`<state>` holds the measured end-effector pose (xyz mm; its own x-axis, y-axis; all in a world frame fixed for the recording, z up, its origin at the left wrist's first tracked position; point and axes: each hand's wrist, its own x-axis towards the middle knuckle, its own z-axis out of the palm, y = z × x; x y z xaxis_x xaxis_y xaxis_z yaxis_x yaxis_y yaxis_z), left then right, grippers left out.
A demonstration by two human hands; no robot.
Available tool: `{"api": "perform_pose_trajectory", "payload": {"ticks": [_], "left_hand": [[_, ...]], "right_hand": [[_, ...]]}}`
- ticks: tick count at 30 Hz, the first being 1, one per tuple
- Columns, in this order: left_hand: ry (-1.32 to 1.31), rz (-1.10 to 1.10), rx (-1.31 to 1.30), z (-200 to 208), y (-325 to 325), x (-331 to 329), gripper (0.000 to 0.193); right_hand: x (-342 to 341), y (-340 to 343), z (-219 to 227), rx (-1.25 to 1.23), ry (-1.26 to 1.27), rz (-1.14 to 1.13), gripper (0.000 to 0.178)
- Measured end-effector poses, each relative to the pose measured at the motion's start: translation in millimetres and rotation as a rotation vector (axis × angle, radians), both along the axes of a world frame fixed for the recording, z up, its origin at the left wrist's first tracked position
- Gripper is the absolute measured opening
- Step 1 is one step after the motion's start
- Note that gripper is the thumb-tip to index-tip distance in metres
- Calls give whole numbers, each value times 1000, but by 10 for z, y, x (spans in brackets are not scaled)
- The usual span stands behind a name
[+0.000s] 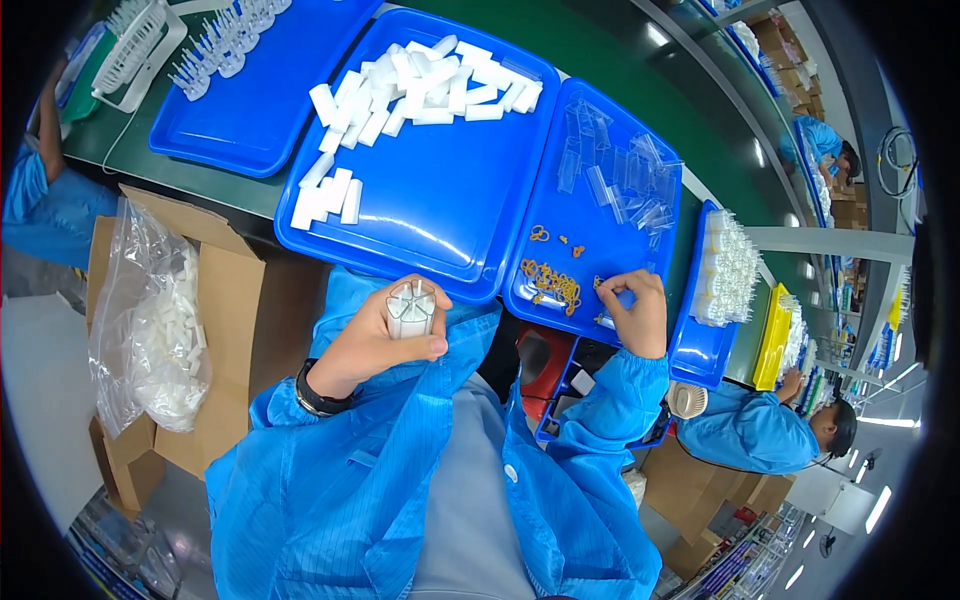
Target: The person assembles plastic components by placing white plastic pieces onto the prongs of a plastic base, sliding clear plastic sleeves over them, and securing the assembled parts with a rubber band.
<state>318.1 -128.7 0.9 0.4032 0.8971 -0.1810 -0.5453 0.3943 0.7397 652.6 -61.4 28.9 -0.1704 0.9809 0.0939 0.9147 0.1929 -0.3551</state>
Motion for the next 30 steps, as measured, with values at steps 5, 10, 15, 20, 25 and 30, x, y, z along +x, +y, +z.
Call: {"api": "perform_pose_trajectory", "payload": {"ticks": [5,10,15,20,25,30], "left_hand": [[44,-15,-9,-4,3,32,34],[61,-30,3,1,16,104,33],[85,-83,9,-13,12,143,33],[121,-116,12,-21,13,140,33],[102,-97,16,-54,8,125,33],[86,-82,22,-54,10,102,32]], "right_hand": [[-46,-29,61,-46,144,-91,10],[-240,-19,99,-71,179,201,19],[-313,21,-19,-87,151,176,19],[-326,22,-12,-83,221,150,12],[-324,-2,73,-33,355,68,11],[-272,22,-13,210,167,-63,10]]}}
